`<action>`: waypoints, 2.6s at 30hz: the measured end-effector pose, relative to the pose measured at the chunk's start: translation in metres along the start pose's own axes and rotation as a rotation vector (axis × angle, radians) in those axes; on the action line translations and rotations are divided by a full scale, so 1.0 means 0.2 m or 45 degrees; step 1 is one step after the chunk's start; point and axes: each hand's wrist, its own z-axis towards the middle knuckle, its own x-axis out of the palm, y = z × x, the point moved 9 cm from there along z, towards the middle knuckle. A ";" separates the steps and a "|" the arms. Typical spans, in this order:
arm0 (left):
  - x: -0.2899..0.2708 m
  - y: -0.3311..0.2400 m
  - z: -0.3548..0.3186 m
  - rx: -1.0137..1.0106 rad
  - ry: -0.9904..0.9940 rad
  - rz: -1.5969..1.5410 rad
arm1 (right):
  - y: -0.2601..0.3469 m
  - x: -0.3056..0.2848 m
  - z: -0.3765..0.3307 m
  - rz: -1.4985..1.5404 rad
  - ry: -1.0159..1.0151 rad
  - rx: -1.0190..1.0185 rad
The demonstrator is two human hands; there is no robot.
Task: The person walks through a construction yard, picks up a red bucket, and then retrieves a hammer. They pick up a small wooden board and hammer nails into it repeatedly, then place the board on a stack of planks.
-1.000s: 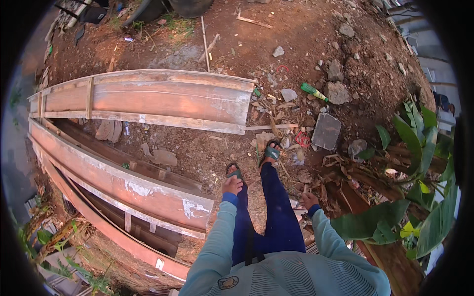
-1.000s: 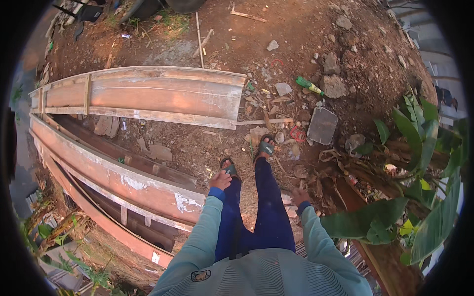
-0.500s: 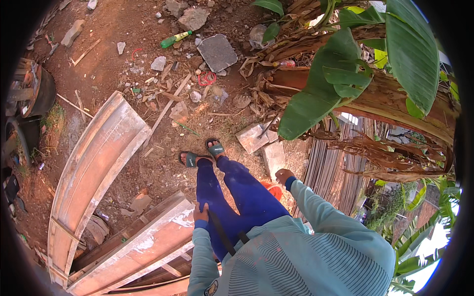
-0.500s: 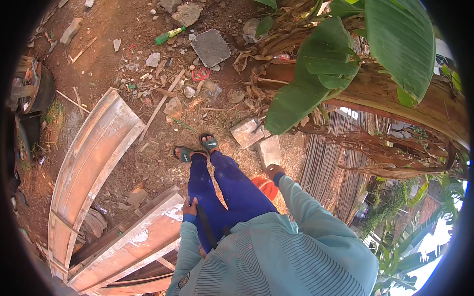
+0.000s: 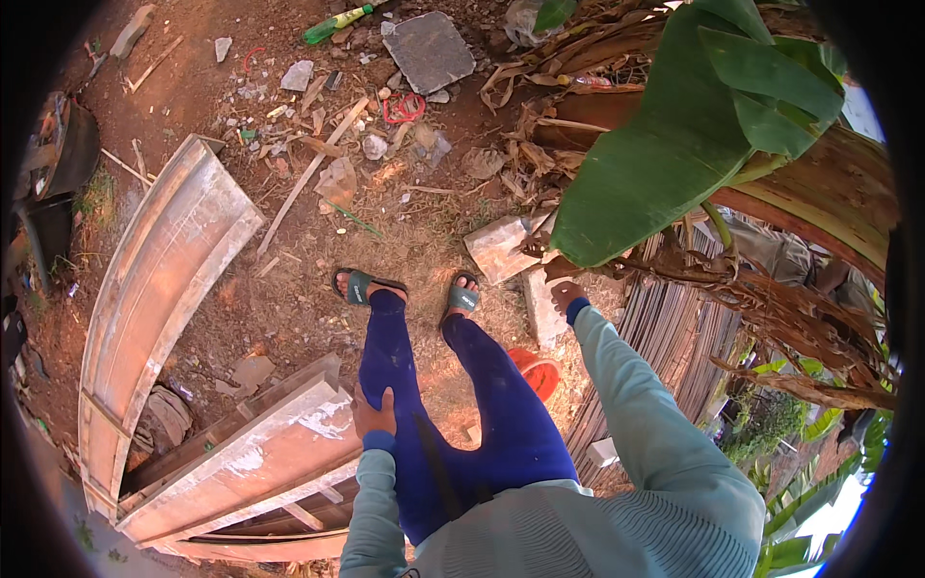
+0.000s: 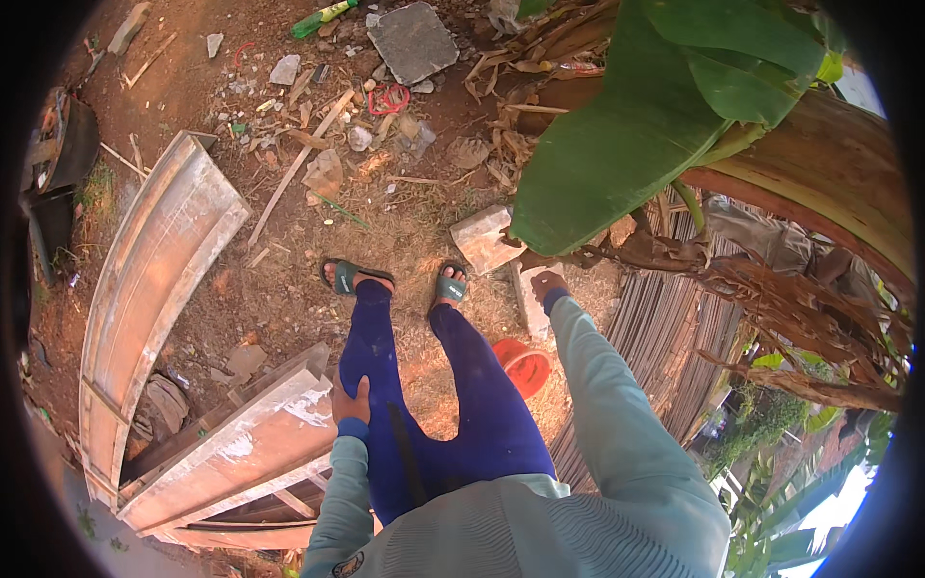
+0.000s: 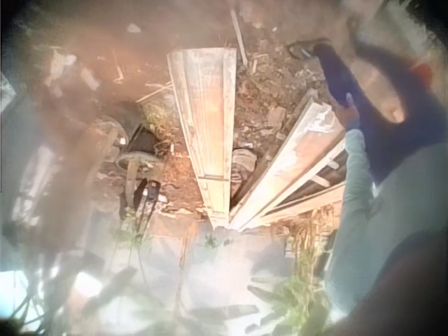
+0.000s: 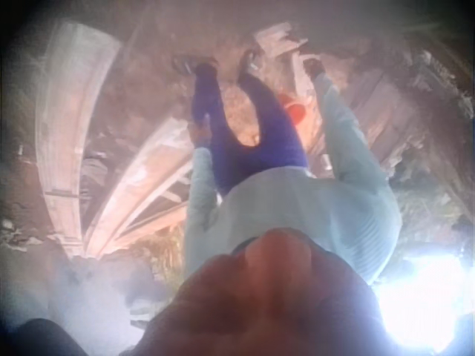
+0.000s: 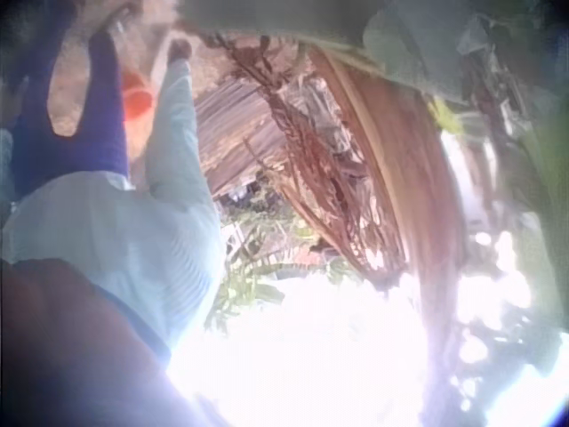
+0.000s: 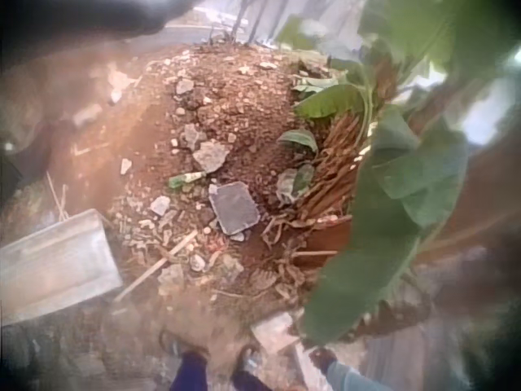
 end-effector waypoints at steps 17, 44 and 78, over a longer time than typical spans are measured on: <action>0.22 -0.26 -0.07 -0.037 -0.224 0.228 | -0.07 -0.47 1.15 1.089 -0.148 0.031; 0.11 -0.15 -0.06 -0.241 -0.059 0.196 | 0.13 -0.61 -0.42 1.438 0.168 0.189; -0.28 0.13 -0.17 -0.515 -0.111 -1.391 | 2.37 0.84 -1.94 0.429 1.250 0.957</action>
